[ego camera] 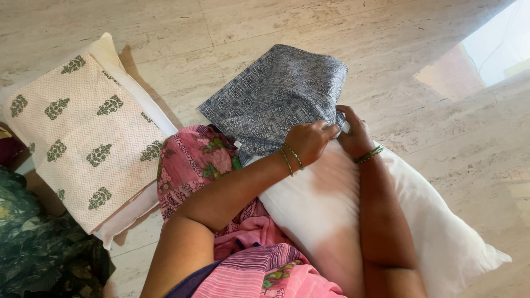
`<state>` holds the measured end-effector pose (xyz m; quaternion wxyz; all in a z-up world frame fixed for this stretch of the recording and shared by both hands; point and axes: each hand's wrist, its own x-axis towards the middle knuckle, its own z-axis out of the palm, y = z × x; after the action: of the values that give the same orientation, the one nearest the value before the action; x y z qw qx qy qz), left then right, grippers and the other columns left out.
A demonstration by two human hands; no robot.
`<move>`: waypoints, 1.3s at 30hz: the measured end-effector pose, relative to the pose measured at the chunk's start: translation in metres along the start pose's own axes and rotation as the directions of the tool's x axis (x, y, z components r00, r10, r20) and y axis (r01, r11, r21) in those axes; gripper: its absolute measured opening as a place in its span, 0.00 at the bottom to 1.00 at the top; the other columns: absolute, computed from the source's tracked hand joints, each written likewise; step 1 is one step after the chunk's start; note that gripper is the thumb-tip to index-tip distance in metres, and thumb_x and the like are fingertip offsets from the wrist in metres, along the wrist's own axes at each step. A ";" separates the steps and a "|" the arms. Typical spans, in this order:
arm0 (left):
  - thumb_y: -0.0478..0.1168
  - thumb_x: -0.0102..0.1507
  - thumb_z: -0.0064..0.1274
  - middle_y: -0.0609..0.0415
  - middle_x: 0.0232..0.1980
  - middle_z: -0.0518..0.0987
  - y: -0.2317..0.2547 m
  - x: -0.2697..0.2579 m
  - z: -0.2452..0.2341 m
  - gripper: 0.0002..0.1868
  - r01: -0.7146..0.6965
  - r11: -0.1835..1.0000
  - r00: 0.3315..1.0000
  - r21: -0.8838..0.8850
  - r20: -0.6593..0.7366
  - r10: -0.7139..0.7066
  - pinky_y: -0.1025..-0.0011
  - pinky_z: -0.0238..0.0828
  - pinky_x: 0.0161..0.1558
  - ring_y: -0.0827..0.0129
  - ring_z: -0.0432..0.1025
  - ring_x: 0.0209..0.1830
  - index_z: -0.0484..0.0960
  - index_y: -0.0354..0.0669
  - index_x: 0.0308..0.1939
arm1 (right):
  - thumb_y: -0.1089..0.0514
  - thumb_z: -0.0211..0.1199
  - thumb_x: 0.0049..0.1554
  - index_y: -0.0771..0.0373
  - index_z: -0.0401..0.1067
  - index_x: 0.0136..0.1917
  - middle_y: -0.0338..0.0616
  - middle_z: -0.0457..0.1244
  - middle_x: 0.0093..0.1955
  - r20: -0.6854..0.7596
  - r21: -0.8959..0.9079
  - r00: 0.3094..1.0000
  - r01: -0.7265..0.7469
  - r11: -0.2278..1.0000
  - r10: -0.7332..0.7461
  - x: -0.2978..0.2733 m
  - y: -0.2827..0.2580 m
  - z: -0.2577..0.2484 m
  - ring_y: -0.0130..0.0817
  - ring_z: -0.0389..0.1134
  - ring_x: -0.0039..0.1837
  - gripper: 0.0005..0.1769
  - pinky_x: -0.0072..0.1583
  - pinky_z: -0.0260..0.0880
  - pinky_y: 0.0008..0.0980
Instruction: The person inserts two white pillows into patterned pillowcases one at a time. They first insert a pillow into a blue floral case, then into a grey patterned case, smoothing and adjusting each cover after insertion.
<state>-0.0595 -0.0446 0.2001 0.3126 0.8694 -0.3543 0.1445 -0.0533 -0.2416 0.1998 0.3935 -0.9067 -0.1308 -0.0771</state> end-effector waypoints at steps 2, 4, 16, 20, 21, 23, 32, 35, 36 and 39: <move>0.38 0.66 0.50 0.49 0.40 0.80 0.005 0.001 0.002 0.15 -0.042 0.998 0.999 0.038 -0.002 0.043 0.59 0.75 0.32 0.57 0.79 0.32 0.81 0.51 0.57 | 0.65 0.67 0.52 0.59 0.66 0.66 0.56 0.70 0.54 -0.007 -0.014 1.000 -0.011 1.000 0.011 0.000 0.003 -0.001 0.53 0.72 0.59 0.29 0.57 0.71 0.44; 0.36 0.66 0.50 0.50 0.39 0.79 0.007 0.004 0.001 0.16 -0.018 0.997 0.998 0.071 0.059 0.014 0.59 0.75 0.31 0.58 0.79 0.33 0.80 0.49 0.59 | 0.64 0.67 0.54 0.60 0.67 0.64 0.57 0.70 0.52 -0.011 -0.016 0.998 -0.058 0.998 0.057 0.000 0.005 -0.001 0.54 0.72 0.56 0.25 0.56 0.71 0.44; 0.38 0.58 0.53 0.46 0.45 0.79 0.007 0.062 0.003 0.16 0.139 0.961 0.990 0.238 -0.055 -0.130 0.62 0.78 0.35 0.56 0.79 0.40 0.80 0.41 0.50 | 0.57 0.68 0.55 0.62 0.61 0.70 0.59 0.70 0.53 -0.020 -0.005 0.990 -0.137 0.991 0.137 0.000 -0.011 -0.002 0.57 0.72 0.57 0.32 0.54 0.71 0.47; 0.37 0.61 0.52 0.46 0.42 0.81 0.005 0.067 0.020 0.12 0.133 0.979 0.991 0.154 0.005 -0.135 0.60 0.79 0.35 0.56 0.81 0.39 0.80 0.40 0.49 | 0.58 0.69 0.53 0.59 0.49 0.78 0.59 0.68 0.60 -0.009 0.054 0.996 -0.088 0.995 0.089 0.001 -0.012 -0.006 0.57 0.71 0.61 0.46 0.58 0.71 0.48; 0.37 0.61 0.52 0.46 0.42 0.81 0.005 0.066 0.020 0.11 0.125 0.983 0.991 0.135 0.030 -0.130 0.60 0.79 0.35 0.56 0.81 0.38 0.80 0.41 0.47 | 0.59 0.69 0.52 0.58 0.46 0.81 0.59 0.67 0.62 -0.008 0.057 0.998 -0.069 0.996 0.069 0.001 -0.008 -0.004 0.58 0.70 0.62 0.50 0.60 0.71 0.48; 0.37 0.61 0.51 0.47 0.41 0.82 0.008 0.060 0.018 0.09 0.114 0.989 0.989 0.099 0.082 -0.122 0.60 0.78 0.35 0.57 0.81 0.38 0.80 0.42 0.44 | 0.60 0.68 0.51 0.58 0.46 0.81 0.58 0.68 0.60 0.004 0.127 0.998 -0.064 0.990 0.064 0.001 0.010 0.002 0.54 0.70 0.64 0.51 0.65 0.68 0.46; 0.36 0.62 0.51 0.47 0.38 0.81 0.063 0.015 0.021 0.15 -0.051 0.998 0.999 0.035 -0.004 0.051 0.62 0.76 0.29 0.59 0.79 0.29 0.79 0.38 0.53 | 0.65 0.54 0.61 0.68 0.61 0.77 0.51 0.61 0.76 -0.029 0.289 0.999 0.049 0.956 -0.043 0.015 0.086 0.006 0.37 0.59 0.79 0.31 0.78 0.55 0.38; 0.35 0.62 0.50 0.47 0.36 0.78 0.047 0.010 0.016 0.24 -0.042 0.991 0.997 0.127 -0.062 0.050 0.62 0.75 0.26 0.61 0.76 0.26 0.77 0.42 0.64 | 0.66 0.64 0.55 0.66 0.67 0.72 0.50 0.66 0.68 -0.044 0.167 0.999 0.031 0.986 -0.024 0.002 0.051 -0.012 0.33 0.64 0.71 0.31 0.72 0.64 0.35; 0.35 0.62 0.50 0.47 0.41 0.77 0.037 0.004 0.012 0.24 -0.037 0.987 0.989 0.154 -0.136 0.058 0.62 0.75 0.29 0.60 0.76 0.29 0.76 0.43 0.64 | 0.66 0.68 0.53 0.65 0.67 0.70 0.49 0.67 0.66 -0.046 0.160 0.999 -0.007 0.987 0.015 0.000 0.040 -0.013 0.31 0.66 0.67 0.32 0.69 0.66 0.33; 0.34 0.62 0.50 0.47 0.49 0.75 0.003 -0.017 -0.003 0.23 0.024 0.974 0.968 0.227 -0.248 0.034 0.61 0.72 0.35 0.59 0.73 0.37 0.75 0.44 0.63 | 0.69 0.70 0.55 0.63 0.70 0.71 0.46 0.68 0.66 -0.113 0.208 0.992 -0.038 0.977 0.063 -0.004 0.024 -0.021 0.30 0.68 0.67 0.31 0.68 0.68 0.31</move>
<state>-0.0731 -0.0353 0.1956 0.2527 0.8734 -0.2951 0.2935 -0.0503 -0.2734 0.1966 0.4939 -0.8581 -0.0912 -0.1073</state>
